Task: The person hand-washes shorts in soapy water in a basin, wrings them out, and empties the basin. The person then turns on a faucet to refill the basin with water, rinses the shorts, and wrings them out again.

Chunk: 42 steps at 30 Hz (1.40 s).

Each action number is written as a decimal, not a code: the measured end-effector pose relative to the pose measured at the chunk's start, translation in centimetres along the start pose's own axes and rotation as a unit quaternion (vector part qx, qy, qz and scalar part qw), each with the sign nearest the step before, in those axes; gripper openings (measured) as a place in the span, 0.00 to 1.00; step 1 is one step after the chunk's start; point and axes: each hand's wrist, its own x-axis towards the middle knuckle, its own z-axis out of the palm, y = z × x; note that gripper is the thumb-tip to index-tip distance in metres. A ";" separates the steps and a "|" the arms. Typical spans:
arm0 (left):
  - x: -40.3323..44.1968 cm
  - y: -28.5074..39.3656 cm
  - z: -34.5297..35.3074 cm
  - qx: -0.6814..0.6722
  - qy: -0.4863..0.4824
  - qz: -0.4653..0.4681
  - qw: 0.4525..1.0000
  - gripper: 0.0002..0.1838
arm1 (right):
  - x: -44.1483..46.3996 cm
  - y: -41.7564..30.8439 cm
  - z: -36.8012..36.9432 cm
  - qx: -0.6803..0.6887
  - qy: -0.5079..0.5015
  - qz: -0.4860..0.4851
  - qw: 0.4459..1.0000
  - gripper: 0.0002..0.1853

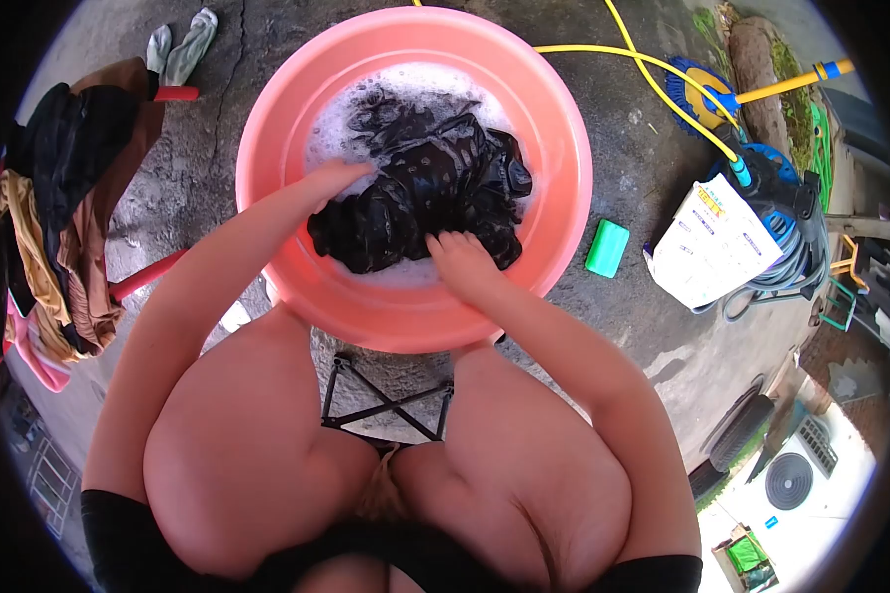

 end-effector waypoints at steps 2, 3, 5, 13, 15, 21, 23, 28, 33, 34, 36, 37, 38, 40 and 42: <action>-0.4 0.5 -0.3 -0.068 -0.074 -0.004 0.995 0.23 | 0.0 0.0 -0.2 0.033 -0.043 0.007 0.998 0.32; 0.4 0.1 -0.3 -0.101 -0.108 0.013 0.989 0.22 | 0.1 0.1 -0.1 0.039 -0.055 0.009 0.998 0.30; 1.8 -1.1 0.2 -0.164 -0.174 0.045 0.970 0.21 | 0.2 0.1 -0.1 0.052 -0.070 0.013 0.996 0.27; -3.7 5.8 -1.0 -0.198 -0.056 0.099 0.974 0.21 | 0.2 -1.5 -4.4 0.093 -0.052 0.026 0.994 0.10; -5.5 7.8 -1.2 -0.216 -0.038 0.162 0.962 0.21 | 0.2 -2.3 -6.4 0.114 -0.032 0.043 0.992 0.09; -5.8 10.0 -3.0 0.055 0.037 0.292 0.954 0.23 | -0.1 -3.7 -8.5 0.162 -0.036 0.037 0.985 0.11; -5.1 9.5 -3.1 0.040 0.043 0.264 0.963 0.23 | -0.3 -4.0 -7.4 0.197 -0.069 0.024 0.978 0.12; -0.1 5.0 -4.1 0.024 0.019 0.200 0.979 0.21 | 0.7 -3.0 -7.5 0.294 -0.022 0.050 0.954 0.13; 1.5 2.5 -3.8 0.193 0.076 0.131 0.970 0.21 | 3.2 3.1 -7.4 0.142 0.247 0.139 0.948 0.17; 3.2 0.7 -3.2 0.188 0.081 0.154 0.967 0.22 | 3.6 4.6 -6.8 0.109 0.253 0.148 0.950 0.20; 3.6 0.0 -2.3 0.134 0.070 0.128 0.980 0.24 | 4.2 6.6 -5.4 0.044 0.263 0.164 0.950 0.26; 2.0 0.6 -1.1 0.082 0.054 0.077 0.992 0.26 | 4.2 6.6 -5.1 0.082 0.215 0.173 0.958 0.29; 0.4 1.3 -0.1 0.030 0.039 0.027 0.998 0.27 | 4.3 6.6 -4.9 0.120 0.166 0.182 0.962 0.33; -3.8 3.9 0.1 0.017 -0.024 0.008 1.000 0.28 | 4.4 6.2 -4.9 0.135 0.078 0.191 0.969 0.37; -3.8 3.4 0.2 0.002 -0.050 0.010 0.999 0.26 | 4.5 5.0 -5.8 0.091 0.001 0.191 0.977 0.38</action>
